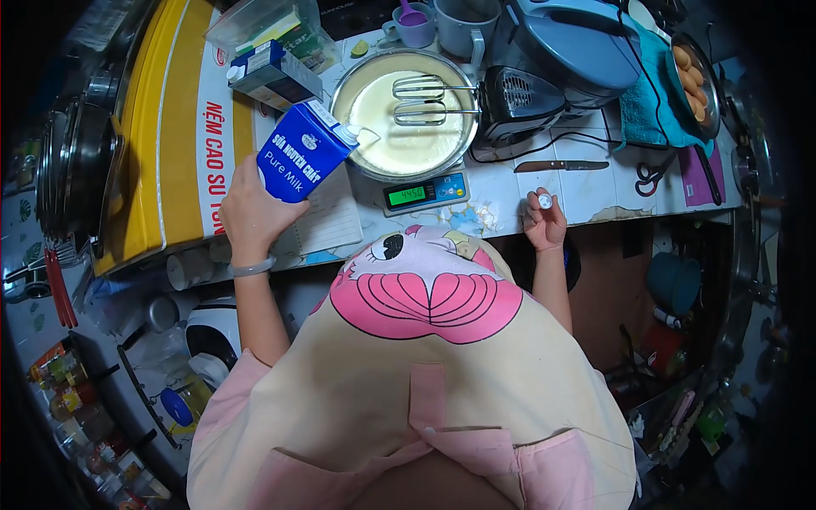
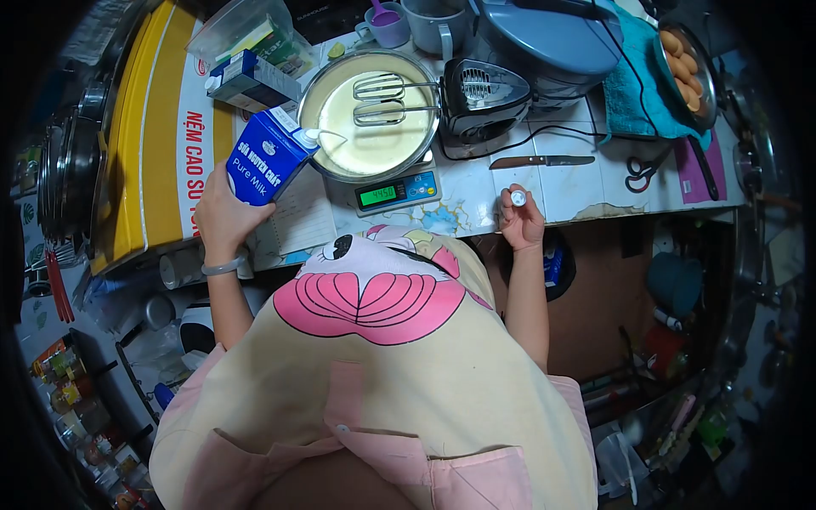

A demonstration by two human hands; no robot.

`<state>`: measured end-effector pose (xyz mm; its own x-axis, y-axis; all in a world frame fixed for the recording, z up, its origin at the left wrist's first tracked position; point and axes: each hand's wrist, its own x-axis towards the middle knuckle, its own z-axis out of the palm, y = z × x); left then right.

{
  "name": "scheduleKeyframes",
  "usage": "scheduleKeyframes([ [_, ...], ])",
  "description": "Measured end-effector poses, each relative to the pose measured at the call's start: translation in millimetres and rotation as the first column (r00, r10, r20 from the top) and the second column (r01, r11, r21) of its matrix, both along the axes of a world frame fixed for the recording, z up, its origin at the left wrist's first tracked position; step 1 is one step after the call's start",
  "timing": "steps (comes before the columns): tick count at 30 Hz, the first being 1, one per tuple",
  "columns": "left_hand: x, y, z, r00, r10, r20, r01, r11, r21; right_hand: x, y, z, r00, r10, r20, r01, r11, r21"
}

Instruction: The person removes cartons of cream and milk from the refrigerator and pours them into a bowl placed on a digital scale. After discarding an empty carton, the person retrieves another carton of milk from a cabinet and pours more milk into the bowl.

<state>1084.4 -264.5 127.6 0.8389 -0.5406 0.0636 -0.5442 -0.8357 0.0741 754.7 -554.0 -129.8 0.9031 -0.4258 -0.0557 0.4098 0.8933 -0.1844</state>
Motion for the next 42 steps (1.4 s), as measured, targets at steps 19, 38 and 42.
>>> scheduleKeyframes([
  [19, 1.7, 0.7, 3.1, 1.000, -0.012, 0.011, 0.012, 0.998, 0.060, -0.9, -0.4, 0.9, 1.000, 0.022, -0.004, -0.022, 1.000, -0.014],
  [38, 3.1, 0.5, 0.4, 0.999, -0.036, 0.035, 0.035, 0.999, 0.026, -1.5, -0.3, -2.5, 1.000, 0.008, -0.021, -0.008, 1.000, -0.026],
  [42, 3.8, 2.0, -2.4, 0.999, -0.045, 0.021, 0.046, 0.998, -0.051, 0.4, 0.2, 1.5, 1.000, 0.012, 0.002, -0.012, 1.000, -0.012],
])
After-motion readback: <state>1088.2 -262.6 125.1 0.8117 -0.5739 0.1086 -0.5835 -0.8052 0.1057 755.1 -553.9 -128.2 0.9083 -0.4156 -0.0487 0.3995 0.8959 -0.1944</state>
